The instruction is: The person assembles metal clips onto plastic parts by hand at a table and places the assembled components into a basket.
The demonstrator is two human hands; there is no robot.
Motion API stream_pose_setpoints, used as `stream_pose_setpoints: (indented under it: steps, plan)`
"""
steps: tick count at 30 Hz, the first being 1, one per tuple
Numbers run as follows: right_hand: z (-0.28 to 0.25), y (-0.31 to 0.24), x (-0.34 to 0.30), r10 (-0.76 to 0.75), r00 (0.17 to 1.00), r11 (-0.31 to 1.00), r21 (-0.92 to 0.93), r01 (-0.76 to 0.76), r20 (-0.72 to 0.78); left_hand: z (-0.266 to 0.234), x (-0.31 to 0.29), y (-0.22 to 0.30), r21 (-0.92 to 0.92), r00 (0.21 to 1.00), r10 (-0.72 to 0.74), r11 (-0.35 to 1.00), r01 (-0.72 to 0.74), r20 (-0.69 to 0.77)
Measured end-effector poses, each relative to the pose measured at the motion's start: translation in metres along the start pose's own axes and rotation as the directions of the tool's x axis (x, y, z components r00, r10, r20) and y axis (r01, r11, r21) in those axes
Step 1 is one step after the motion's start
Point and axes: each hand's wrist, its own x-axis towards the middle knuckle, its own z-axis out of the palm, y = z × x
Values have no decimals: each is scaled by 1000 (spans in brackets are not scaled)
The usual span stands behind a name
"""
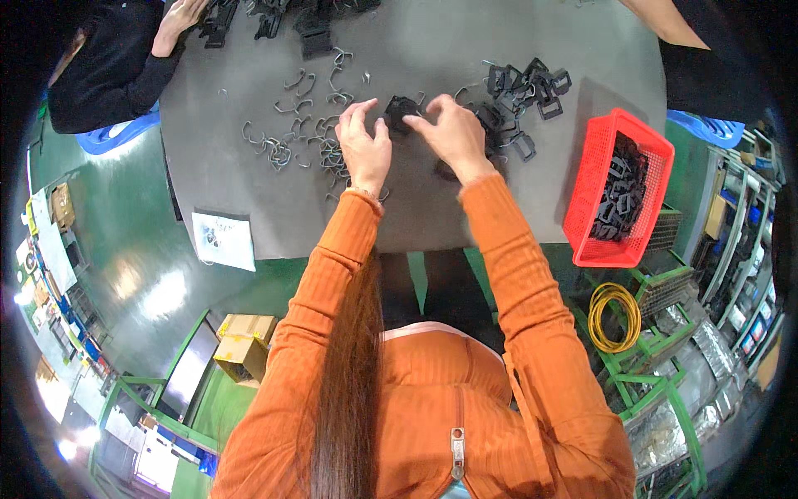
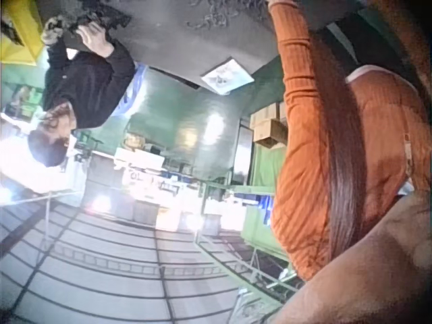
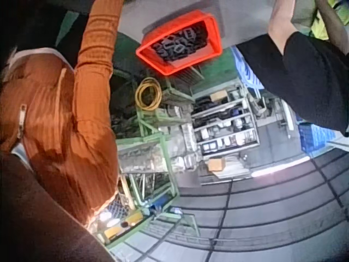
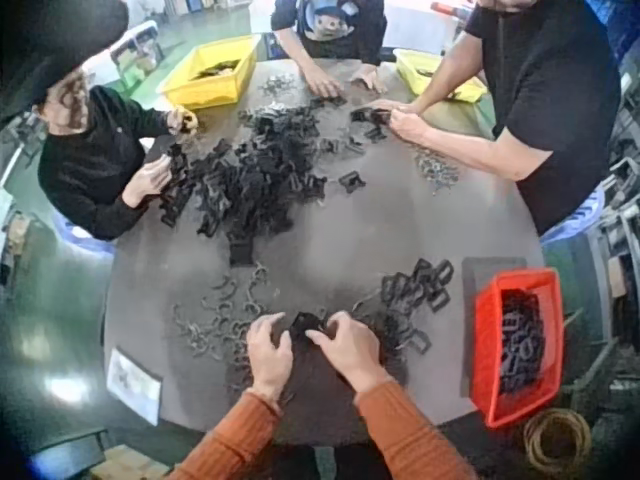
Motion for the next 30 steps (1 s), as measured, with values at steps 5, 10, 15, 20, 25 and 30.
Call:
stream_pose_setpoints:
  steps: [5,10,15,20,25,30]
  plan:
    - [-19,-19,-3,-73,995,989,-122,81,69,-12,3,19,31,964,267,963,-267,18]
    - [-28,4,-10,-47,974,990,143,16,220,-17,9,22,-163,930,275,957,-240,243]
    - [-26,19,-11,-195,932,953,285,105,306,-14,16,19,-213,859,213,969,-125,466]
    - [-37,8,-12,-348,918,877,410,249,188,-28,28,25,-259,403,-253,457,851,879]
    - [-43,-3,-23,-249,948,967,100,234,196,-26,20,27,-219,519,-316,647,730,794]
    - [-48,-11,-31,-296,952,887,393,243,81,-23,10,22,-482,642,-58,611,629,764]
